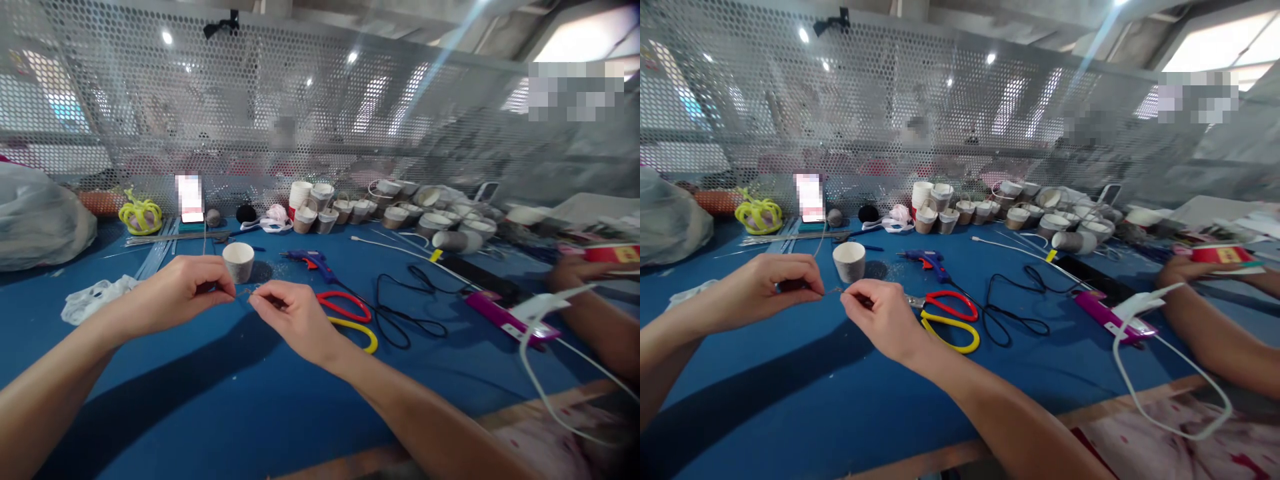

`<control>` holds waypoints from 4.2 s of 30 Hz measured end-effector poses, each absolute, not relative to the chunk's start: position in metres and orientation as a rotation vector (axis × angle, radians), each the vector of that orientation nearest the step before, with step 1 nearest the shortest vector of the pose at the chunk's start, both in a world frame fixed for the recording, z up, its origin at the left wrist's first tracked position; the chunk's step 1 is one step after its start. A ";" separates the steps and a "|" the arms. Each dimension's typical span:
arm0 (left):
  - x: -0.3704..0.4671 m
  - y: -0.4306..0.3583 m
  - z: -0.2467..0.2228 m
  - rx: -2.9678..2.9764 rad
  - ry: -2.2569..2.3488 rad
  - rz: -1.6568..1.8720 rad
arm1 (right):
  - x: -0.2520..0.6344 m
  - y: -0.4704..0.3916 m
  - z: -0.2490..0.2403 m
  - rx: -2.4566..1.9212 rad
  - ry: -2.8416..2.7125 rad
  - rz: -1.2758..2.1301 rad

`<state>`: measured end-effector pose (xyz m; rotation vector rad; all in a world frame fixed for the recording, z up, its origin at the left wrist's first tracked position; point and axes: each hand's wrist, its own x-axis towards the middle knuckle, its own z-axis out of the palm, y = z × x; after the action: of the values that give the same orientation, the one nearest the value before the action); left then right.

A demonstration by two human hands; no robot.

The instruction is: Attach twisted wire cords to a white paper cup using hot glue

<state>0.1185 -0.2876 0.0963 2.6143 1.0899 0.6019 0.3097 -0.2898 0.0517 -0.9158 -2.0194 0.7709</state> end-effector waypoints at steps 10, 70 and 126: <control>0.121 -0.291 0.096 2.634 1.085 0.680 | 0.308 -0.290 0.048 -0.861 -2.190 0.509; 0.123 -0.285 0.085 2.653 1.045 0.667 | 0.311 -0.290 0.047 -0.689 -2.307 0.410; 0.130 -0.282 0.077 2.484 1.012 0.669 | 0.319 -0.291 0.056 -0.762 -2.233 0.624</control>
<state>0.1301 -0.2824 0.0766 2.4842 1.0121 0.6688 0.3191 -0.2909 0.0556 -0.7616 -2.2329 0.6238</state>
